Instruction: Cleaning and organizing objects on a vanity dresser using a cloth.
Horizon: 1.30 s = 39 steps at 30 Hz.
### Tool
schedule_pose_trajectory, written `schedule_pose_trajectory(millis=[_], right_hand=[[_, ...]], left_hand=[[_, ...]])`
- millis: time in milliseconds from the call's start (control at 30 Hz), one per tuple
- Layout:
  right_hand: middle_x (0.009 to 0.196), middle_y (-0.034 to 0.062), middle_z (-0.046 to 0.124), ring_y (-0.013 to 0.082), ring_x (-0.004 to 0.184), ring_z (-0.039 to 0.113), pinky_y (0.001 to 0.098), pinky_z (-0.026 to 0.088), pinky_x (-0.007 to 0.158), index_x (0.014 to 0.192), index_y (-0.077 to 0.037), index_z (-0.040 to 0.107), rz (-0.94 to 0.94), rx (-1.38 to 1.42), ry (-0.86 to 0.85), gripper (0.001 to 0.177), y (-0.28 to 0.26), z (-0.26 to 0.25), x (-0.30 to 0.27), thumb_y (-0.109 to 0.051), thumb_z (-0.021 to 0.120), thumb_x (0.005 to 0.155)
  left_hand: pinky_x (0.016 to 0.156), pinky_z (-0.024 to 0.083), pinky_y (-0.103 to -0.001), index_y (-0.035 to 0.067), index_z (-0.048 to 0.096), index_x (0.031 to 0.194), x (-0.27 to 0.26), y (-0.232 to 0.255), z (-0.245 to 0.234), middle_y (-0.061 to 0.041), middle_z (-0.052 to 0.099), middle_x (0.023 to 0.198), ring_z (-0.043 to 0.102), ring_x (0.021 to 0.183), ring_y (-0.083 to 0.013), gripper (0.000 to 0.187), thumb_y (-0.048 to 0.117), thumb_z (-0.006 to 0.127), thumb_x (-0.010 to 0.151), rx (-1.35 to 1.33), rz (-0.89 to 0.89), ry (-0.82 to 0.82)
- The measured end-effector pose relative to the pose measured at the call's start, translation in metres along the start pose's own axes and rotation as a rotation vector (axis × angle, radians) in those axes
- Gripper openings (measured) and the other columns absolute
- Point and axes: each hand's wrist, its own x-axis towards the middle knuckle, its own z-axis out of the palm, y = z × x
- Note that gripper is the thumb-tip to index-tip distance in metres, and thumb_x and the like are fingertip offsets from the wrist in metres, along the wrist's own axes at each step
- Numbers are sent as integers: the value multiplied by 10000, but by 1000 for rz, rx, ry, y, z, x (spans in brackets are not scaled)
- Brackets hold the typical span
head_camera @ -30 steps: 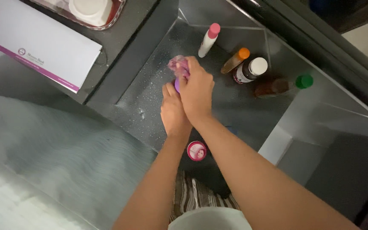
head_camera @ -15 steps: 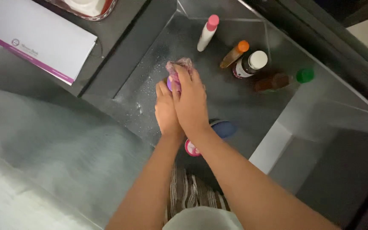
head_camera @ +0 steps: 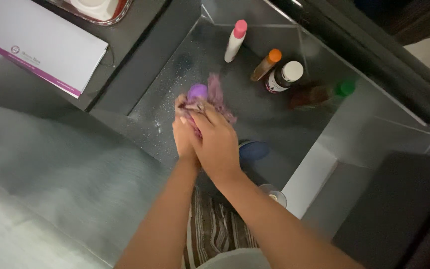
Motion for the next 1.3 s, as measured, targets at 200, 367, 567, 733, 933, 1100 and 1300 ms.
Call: schedule_pose_trajectory(millis=[200, 367, 567, 733, 933, 1100, 1300], right_hand=[[927, 154, 683, 362, 874, 668, 457, 521, 809, 944, -27, 694, 150, 52, 171, 173, -4, -32, 3, -187, 671, 1006], [1021, 166, 691, 343, 914, 712, 424, 539, 816, 1095, 3, 672, 98, 63, 335, 214, 17, -43, 20, -193, 586, 1100], [986, 173, 700, 372, 892, 687, 452, 517, 810, 1065, -3, 701, 189, 15, 342, 217, 18, -48, 17, -190, 593, 1076], [1016, 159, 701, 350, 924, 703, 431, 526, 844, 1108, -27, 703, 164, 70, 298, 214, 11, -47, 12, -198, 576, 1086], [1028, 135, 711, 336, 904, 703, 413, 533, 813, 1133, -64, 721, 155, 137, 172, 203, -12, -44, 3, -207, 624, 1027], [1004, 114, 710, 314, 904, 703, 407, 548, 796, 1118, -109, 748, 154, 128, 83, 187, -20, -37, -8, -218, 685, 981], [1065, 117, 707, 342, 977, 691, 434, 542, 850, 1143, -113, 733, 74, 129, 93, 182, -21, -35, -16, -210, 678, 999]], left_hand=[[702, 516, -593, 11, 457, 1308, -29, 8, -15, -296, 609, 1236, 646, 895, -555, 547, 265, 723, 903, 340, 310, 45], [781, 536, -572, 34, 499, 1260, -66, 8, -33, -251, 626, 1210, 646, 1002, -529, 534, 290, 781, 885, 407, 176, 32], [849, 522, -535, 65, 519, 1291, -90, -2, -43, -231, 647, 1205, 642, 1084, -486, 546, 295, 789, 875, 347, 198, 40], [878, 517, -519, 54, 490, 1321, -88, 7, -41, -236, 644, 1217, 641, 1097, -469, 595, 289, 791, 865, 349, 191, 53], [852, 524, -517, 71, 517, 1292, -89, 12, -38, -218, 657, 1205, 653, 1064, -461, 565, 235, 805, 834, 356, 147, 48], [821, 537, -510, 80, 526, 1306, -92, 13, -39, -195, 672, 1207, 665, 1039, -445, 594, 185, 793, 786, 304, 127, 77], [838, 546, -489, 88, 525, 1301, -91, 19, -44, -181, 679, 1188, 678, 1047, -416, 639, 201, 824, 748, 309, 204, 53]])
